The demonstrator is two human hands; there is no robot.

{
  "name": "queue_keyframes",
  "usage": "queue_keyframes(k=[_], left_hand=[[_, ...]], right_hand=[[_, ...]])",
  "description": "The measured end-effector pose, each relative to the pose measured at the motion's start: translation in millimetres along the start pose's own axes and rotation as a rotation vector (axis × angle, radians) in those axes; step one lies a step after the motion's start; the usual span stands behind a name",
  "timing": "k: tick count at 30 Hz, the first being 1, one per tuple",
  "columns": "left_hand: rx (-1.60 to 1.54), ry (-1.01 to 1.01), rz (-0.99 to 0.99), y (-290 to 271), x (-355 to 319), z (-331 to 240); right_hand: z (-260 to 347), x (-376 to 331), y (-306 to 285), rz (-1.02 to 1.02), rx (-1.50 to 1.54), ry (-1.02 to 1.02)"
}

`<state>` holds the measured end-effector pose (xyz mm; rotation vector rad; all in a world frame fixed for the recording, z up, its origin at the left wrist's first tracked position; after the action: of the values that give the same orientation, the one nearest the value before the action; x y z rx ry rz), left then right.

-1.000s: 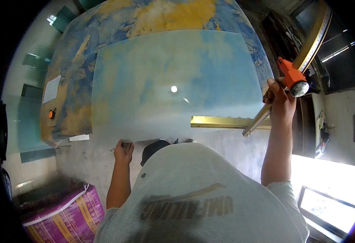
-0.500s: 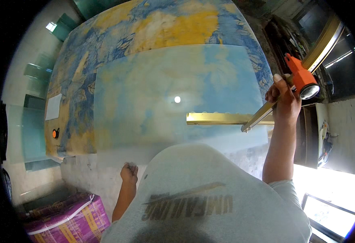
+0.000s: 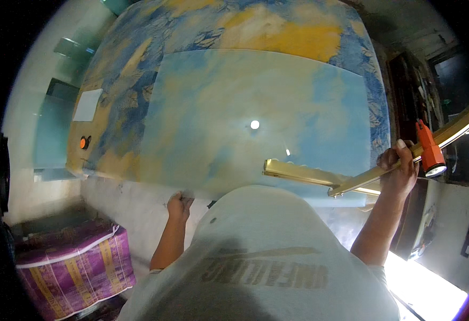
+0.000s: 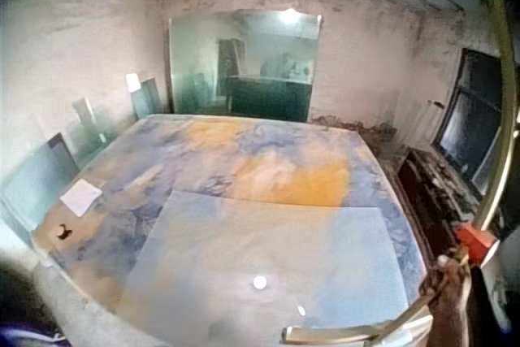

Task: The person measures a large glass sheet on a workbench using a tape measure and a metal T-square, then marks the glass with a marker. A coworker assists by holding the glass steady. The person also measures a vertically standing glass panel nearby.

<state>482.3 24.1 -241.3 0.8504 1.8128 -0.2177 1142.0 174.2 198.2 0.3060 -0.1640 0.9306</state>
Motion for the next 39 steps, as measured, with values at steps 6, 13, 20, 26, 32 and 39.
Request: queue_keyframes(k=[6,13,20,26,32,39], left_hand=[[-0.012,0.105,-0.051,3,22,-16],[0.11,0.04,-0.168,-2,-25,27],[0.491,-0.124,0.112,42,-99,155],[0.704,-0.084,0.441,125,-182,136],[0.846,0.064,0.706,157,-251,156],[0.717,-0.03,0.562,81,-184,50]], right_hand=[[-24,8,-22,0.062,0.09,0.074],[-23,17,-15,0.247,0.007,-0.041],[-26,6,29,0.417,0.368,-0.012],[-64,-63,106,0.429,0.429,0.187],[-66,-121,139,0.396,0.376,0.245],[-135,-225,307,0.463,0.189,0.298]])
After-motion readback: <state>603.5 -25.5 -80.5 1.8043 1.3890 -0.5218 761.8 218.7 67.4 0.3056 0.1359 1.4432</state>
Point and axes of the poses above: each hand's wrist, its own x-axis towards the middle knuckle, its own y-axis out of the palm, z = x × y, the point moved 10 cm from there along x, towards the middle knuckle, and after that the axes turned 13 degrees about -y, right-handed, at the moved point
